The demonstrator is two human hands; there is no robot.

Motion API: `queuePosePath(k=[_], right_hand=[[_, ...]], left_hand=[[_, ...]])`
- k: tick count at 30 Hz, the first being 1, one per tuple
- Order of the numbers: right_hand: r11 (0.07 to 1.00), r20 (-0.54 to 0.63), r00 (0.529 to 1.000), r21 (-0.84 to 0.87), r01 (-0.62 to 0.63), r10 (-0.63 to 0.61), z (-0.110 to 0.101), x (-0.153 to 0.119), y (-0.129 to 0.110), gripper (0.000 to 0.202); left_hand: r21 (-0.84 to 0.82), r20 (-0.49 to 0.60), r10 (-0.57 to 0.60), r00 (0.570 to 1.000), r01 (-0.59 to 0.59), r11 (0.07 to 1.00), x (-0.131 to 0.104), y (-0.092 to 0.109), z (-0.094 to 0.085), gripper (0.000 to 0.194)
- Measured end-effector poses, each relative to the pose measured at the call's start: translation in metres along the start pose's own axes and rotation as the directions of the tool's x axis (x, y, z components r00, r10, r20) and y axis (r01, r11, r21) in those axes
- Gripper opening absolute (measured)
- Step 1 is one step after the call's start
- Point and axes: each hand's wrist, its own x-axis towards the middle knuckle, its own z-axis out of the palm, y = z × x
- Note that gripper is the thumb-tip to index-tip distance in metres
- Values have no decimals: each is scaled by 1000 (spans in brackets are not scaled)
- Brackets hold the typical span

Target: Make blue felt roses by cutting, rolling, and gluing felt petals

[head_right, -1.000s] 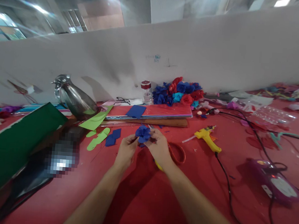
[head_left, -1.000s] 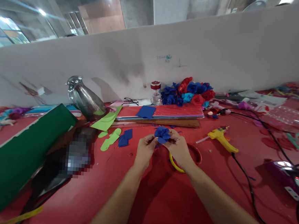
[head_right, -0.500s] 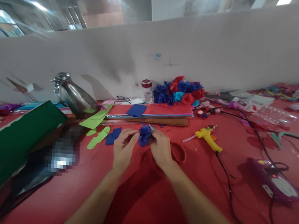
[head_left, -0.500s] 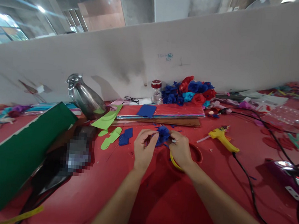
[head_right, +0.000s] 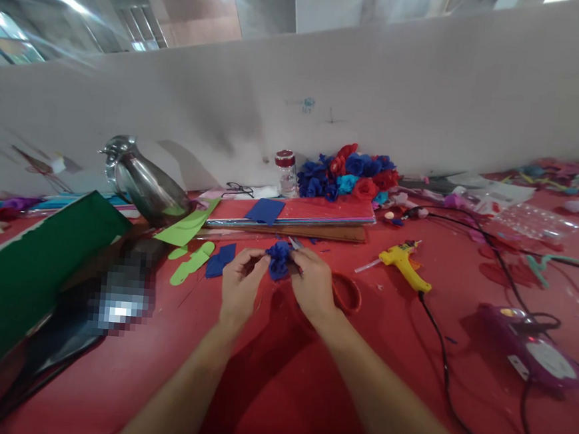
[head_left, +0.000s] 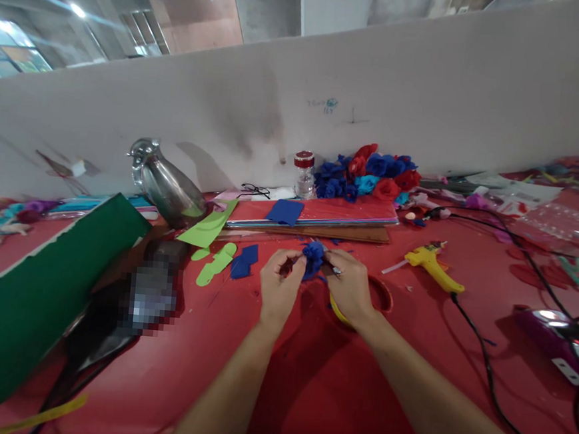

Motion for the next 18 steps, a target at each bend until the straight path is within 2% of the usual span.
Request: queuePosePath(k=[9, 14, 18], right_hand=[[998, -4, 999, -57, 34, -34, 0, -1, 1, 20], [996, 15, 1000, -87, 3, -1, -2, -1, 1, 20], [998, 12, 999, -60, -36, 36, -1, -1, 0, 21]], left_hand=[[7, -14, -18, 1000, 18, 1000, -1, 1, 0, 14], [33, -23, -37, 999, 37, 999, 0, 0, 0, 9], [-14, -23, -76, 997, 75, 997, 0, 0, 0, 8]])
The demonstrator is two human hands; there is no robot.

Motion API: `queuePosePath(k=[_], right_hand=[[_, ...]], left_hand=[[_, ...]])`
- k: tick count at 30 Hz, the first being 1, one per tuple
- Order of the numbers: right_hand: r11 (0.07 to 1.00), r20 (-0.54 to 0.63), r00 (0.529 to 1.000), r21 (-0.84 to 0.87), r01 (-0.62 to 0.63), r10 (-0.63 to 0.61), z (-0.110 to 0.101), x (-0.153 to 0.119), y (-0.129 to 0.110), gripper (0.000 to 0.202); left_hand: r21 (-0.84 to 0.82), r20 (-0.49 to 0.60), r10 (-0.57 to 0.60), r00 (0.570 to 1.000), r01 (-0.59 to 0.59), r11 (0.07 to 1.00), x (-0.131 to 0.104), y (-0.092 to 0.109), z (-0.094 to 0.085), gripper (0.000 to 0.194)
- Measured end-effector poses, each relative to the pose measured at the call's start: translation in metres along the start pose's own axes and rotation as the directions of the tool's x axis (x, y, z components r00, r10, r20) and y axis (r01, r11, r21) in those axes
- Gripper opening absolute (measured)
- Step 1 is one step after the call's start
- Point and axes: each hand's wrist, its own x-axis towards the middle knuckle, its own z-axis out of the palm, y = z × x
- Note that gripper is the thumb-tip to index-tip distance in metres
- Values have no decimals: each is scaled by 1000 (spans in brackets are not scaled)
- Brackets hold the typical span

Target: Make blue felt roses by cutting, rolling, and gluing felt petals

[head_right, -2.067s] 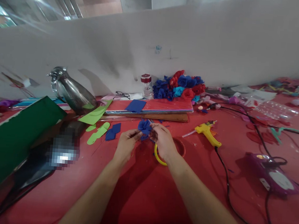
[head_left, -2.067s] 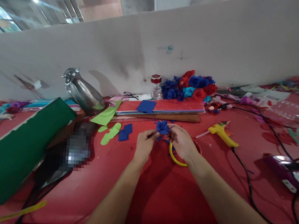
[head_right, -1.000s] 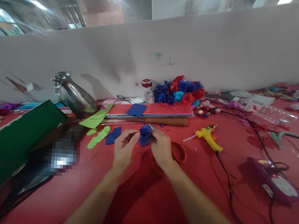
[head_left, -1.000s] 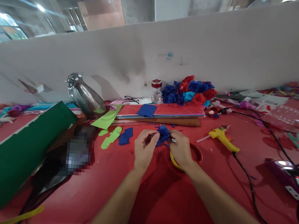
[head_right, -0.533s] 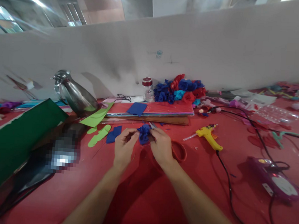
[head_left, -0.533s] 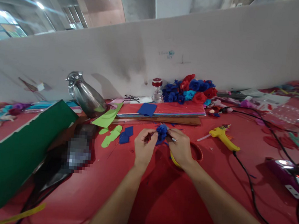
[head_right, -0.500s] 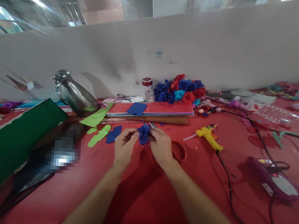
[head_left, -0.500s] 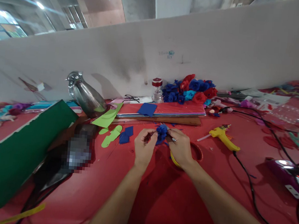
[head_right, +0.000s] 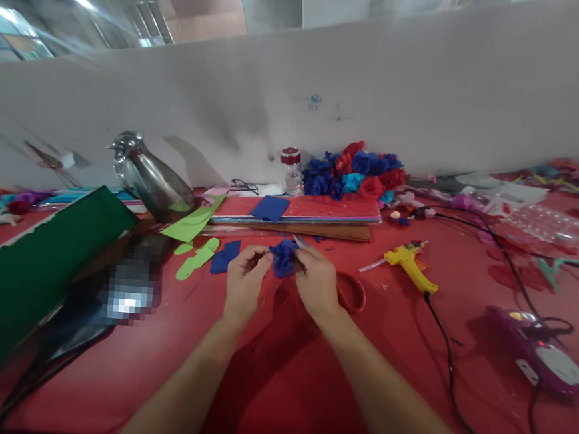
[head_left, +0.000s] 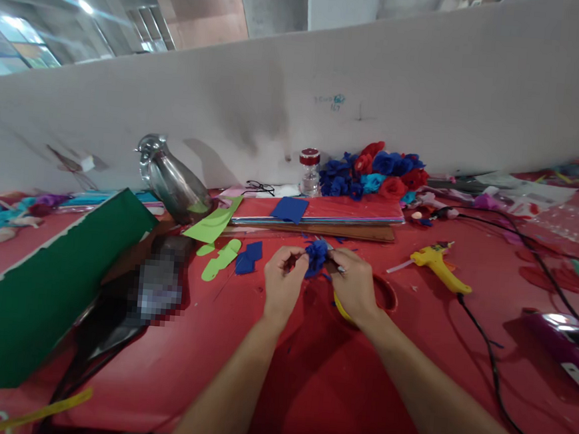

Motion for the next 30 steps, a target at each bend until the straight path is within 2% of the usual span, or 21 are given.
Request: queuePosePath(k=[7, 13, 20, 27, 30], right_hand=[[997, -1, 998, 19, -69, 69, 1, -2, 0, 20], [996, 4, 998, 49, -70, 70, 3, -3, 3, 22], [999, 1, 999, 5, -53, 53, 2, -3, 4, 20], [997, 7, 998, 26, -69, 69, 5, -2, 2, 19], [997, 0, 997, 31, -75, 75, 6, -1, 0, 19]], left_hand=[[-164, -4, -101, 995, 99, 981, 2, 0, 3, 8], [-245, 10, -190, 982, 187, 951, 4, 2, 3, 8], [-218, 30, -80, 996, 85, 972, 2, -4, 4, 9], [-118, 19, -86, 996, 88, 989, 5, -4, 1, 8], [-69, -5, -28, 1000, 27, 997, 4, -1, -1, 8]])
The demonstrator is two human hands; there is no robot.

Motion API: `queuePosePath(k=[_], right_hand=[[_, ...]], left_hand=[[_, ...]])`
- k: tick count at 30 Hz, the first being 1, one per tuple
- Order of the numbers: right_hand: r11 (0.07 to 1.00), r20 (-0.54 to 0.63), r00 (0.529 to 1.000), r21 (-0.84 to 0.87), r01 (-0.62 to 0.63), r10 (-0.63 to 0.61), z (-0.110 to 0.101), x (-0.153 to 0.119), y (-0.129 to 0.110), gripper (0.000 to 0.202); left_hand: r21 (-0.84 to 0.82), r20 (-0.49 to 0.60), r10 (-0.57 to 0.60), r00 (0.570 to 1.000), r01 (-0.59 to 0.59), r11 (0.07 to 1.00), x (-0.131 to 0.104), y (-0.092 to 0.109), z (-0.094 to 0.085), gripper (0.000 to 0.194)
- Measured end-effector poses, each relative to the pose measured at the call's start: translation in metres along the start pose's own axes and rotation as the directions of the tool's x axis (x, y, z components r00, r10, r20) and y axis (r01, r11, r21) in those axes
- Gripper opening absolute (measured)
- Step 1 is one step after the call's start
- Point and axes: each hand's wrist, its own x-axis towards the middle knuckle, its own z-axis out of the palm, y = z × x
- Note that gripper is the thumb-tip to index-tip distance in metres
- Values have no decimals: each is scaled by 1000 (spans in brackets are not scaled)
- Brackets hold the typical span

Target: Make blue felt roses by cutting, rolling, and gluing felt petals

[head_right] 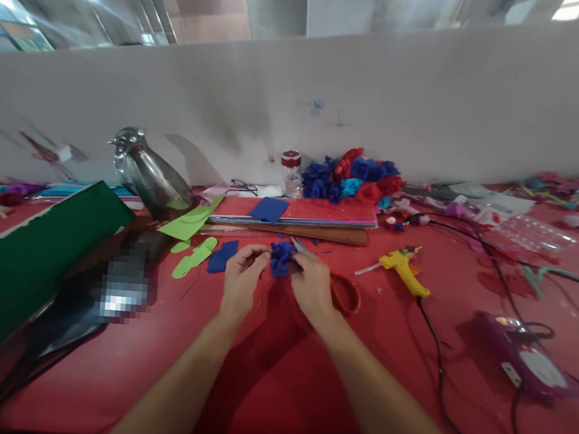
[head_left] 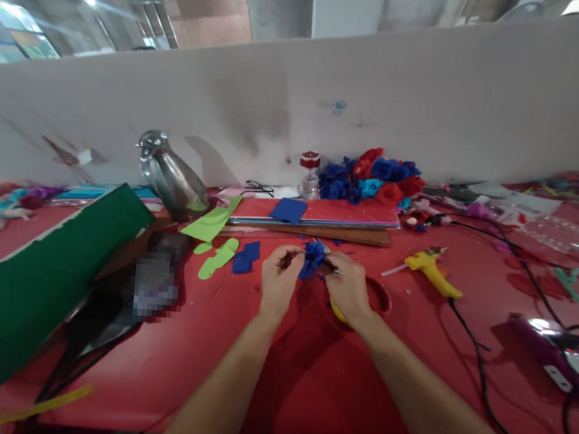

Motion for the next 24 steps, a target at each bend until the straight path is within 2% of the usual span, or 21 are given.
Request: queuePosePath(k=[2, 5, 10, 15, 24], right_hand=[[1000, -1, 1000, 3, 9, -9, 0, 0, -1, 19], [999, 6, 999, 1, 35, -35, 0, -1, -2, 20], [997, 29, 997, -19, 78, -78, -1, -1, -3, 22], [990, 48, 993, -79, 115, -112, -2, 0, -2, 25], [975, 89, 984, -149, 167, -155, -5, 1, 5, 28]], left_hand=[[87, -14, 112, 994, -110, 990, -2, 2, -1, 6], [242, -1, 311, 950, -301, 922, -5, 6, -1, 6], [404, 81, 479, 874, -468, 786, -5, 3, -3, 15], [528, 181, 534, 826, -539, 656, -2, -2, -7, 24], [620, 301, 566, 767, -609, 495, 3, -1, -14, 21]])
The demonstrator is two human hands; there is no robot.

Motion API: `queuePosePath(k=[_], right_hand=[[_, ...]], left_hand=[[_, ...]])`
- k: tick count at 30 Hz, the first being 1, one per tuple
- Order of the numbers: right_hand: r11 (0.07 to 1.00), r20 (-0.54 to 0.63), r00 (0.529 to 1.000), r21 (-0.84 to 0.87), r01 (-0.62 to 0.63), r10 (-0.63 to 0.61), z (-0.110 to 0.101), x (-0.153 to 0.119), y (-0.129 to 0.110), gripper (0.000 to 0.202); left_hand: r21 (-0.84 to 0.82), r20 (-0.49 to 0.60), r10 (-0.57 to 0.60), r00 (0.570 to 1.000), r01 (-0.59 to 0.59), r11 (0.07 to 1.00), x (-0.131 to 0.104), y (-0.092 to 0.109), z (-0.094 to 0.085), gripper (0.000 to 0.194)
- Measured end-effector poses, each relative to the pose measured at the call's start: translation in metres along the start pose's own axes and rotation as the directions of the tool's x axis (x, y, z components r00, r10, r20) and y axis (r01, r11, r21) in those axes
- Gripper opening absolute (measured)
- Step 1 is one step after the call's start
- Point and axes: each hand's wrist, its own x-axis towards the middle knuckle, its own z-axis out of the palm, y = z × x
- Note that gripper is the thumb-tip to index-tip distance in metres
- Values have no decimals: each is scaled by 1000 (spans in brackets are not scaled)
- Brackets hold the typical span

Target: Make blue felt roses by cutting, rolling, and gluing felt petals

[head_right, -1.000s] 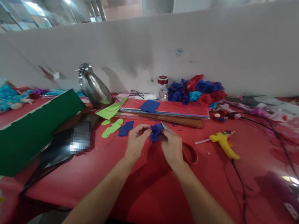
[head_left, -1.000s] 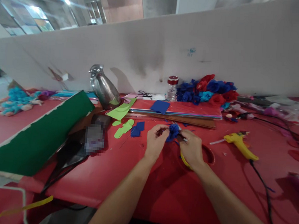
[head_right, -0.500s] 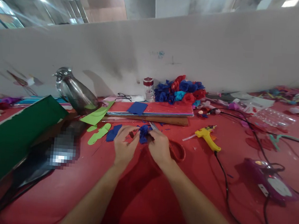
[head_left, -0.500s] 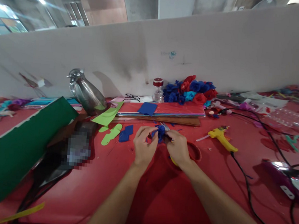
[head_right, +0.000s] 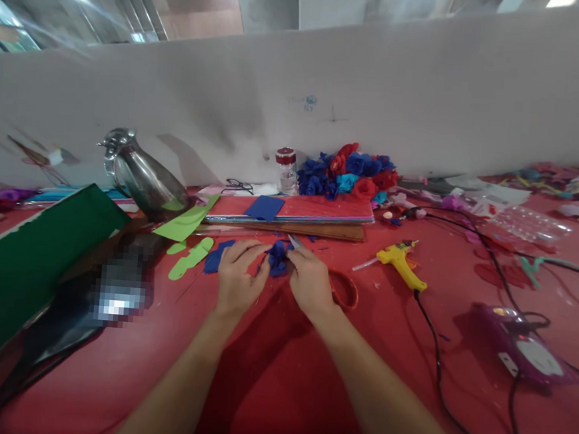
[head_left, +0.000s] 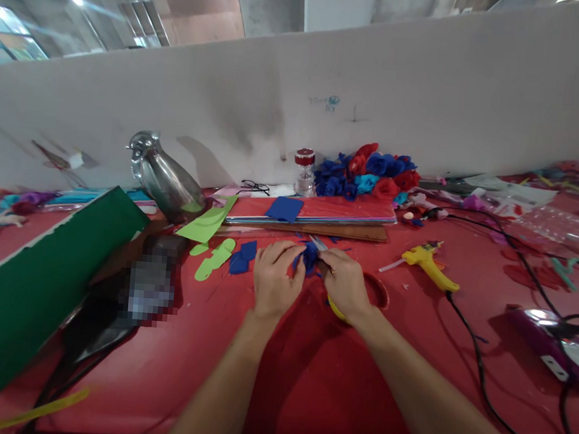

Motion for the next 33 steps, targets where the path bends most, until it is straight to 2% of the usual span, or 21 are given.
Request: queuePosePath(k=[5, 9, 13, 17, 19, 21, 25, 27, 29, 33], right_hand=[[998, 26, 1000, -58, -8, 10, -2, 1, 3, 35], [992, 45, 999, -124, 12, -6, -4, 1, 3, 37], [975, 81, 996, -215, 54, -38, -5, 2, 1, 34], [952, 119, 990, -288, 108, -76, -5, 3, 3, 33], [942, 133, 987, -312, 126, -88, -4, 2, 5, 33], [939, 144, 985, -316, 139, -97, -3, 2, 6, 33], [956, 168, 977, -241, 166, -128, -3, 3, 7, 35], [966, 174, 975, -194, 172, -139, -3, 3, 7, 36], [975, 170, 976, -156, 160, -133, -2, 3, 7, 38], [989, 132, 987, -99, 108, -95, -1, 3, 8, 39]], left_hand=[[143, 17, 124, 992, -125, 982, 2, -1, -4, 19], [170, 14, 142, 990, -142, 975, 3, 1, -6, 16], [111, 67, 59, 996, -66, 992, 4, 1, -7, 15], [-43, 160, -128, 979, 137, 990, 7, 0, -7, 16], [-129, 218, -241, 946, 272, 953, 9, 0, -8, 17], [-177, 290, -353, 889, 413, 893, 12, -1, -11, 17], [-200, 495, -523, 694, 676, 709, 18, -5, -19, 13], [-238, 538, -553, 636, 744, 625, 20, -7, -23, 12], [-287, 529, -575, 625, 769, 572, 23, -8, -27, 12], [-334, 474, -580, 663, 744, 578, 26, -8, -32, 14]])
